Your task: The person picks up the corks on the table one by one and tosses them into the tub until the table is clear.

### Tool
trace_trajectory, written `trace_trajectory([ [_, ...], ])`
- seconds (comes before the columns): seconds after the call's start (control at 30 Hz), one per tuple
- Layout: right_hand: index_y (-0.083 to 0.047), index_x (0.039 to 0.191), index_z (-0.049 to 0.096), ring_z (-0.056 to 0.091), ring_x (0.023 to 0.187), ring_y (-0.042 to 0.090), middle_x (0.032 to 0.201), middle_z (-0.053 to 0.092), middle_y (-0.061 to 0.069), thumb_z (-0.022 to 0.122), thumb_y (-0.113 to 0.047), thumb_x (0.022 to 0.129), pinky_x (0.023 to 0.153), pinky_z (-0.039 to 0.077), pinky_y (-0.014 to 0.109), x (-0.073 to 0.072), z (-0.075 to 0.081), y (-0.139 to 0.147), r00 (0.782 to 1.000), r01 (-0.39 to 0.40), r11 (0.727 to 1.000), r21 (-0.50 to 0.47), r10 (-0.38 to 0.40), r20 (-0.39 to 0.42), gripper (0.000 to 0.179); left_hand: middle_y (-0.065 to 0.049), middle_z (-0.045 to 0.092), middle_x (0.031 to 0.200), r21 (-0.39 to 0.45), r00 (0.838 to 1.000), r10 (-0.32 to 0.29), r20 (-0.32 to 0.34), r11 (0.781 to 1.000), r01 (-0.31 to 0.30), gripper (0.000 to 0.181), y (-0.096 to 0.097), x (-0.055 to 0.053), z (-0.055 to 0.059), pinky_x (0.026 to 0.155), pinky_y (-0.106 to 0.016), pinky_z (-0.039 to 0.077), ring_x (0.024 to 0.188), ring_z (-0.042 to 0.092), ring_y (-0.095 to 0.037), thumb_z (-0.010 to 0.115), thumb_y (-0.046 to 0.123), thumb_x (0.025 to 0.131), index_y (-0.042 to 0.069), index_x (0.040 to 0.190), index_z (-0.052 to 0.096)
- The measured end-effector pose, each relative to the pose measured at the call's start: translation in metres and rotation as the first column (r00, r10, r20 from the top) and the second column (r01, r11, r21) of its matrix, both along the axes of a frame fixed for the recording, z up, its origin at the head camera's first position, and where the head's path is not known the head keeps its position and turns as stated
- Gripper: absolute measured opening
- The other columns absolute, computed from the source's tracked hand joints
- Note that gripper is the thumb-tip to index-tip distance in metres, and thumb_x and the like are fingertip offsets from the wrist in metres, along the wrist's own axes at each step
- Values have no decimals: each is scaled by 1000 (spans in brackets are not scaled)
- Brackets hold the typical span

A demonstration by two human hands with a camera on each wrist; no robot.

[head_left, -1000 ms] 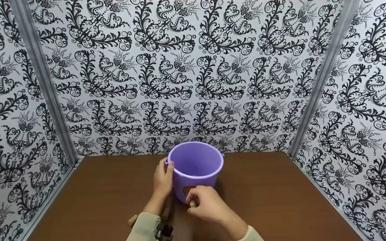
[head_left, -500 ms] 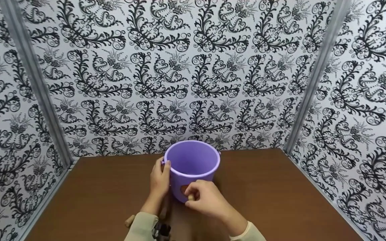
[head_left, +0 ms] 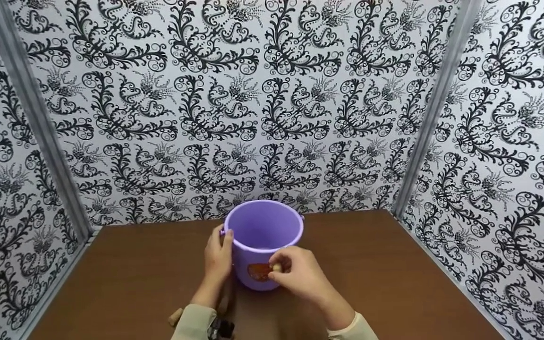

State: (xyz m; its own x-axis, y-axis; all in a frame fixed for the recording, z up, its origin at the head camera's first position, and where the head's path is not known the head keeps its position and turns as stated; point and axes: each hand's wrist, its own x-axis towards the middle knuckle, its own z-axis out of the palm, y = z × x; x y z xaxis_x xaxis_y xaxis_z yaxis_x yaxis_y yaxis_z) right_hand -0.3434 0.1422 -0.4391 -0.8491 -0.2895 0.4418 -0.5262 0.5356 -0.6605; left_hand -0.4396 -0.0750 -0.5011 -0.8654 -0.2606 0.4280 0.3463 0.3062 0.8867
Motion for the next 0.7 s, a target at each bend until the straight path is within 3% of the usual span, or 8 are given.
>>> trace_trajectory([
  [0.27, -5, 96, 77, 66, 76, 3, 84, 70, -1, 83, -9, 82, 73, 60, 21, -9, 10, 5, 999, 38, 998, -41, -38, 16, 16, -23, 65, 141, -6, 1000, 7, 16, 1000, -7, 41, -1, -2, -1, 115, -61, 46, 132, 61, -43, 57, 31, 108, 5, 139, 63],
  [0.57, -9, 97, 78, 67, 80, 10, 88, 74, 1, 84, -10, 81, 77, 59, 23, -26, 19, 17, 983, 180, 977, -110, -182, -7, 17, -23, 68, 135, -32, 999, 20, -46, 999, -22, 39, 2, -1, 0, 110, -61, 49, 126, 64, -43, 56, 30, 108, 6, 136, 64],
  [0.7, -5, 101, 78, 68, 83, 14, 91, 76, 5, 86, -9, 81, 76, 59, 23, -36, 21, 21, 976, 218, 967, -133, -216, 29, 22, -22, 69, 133, -21, 999, 25, -36, 999, -26, 38, 1, -1, 1, 109, -61, 50, 124, 65, -42, 57, 31, 107, 7, 136, 65],
])
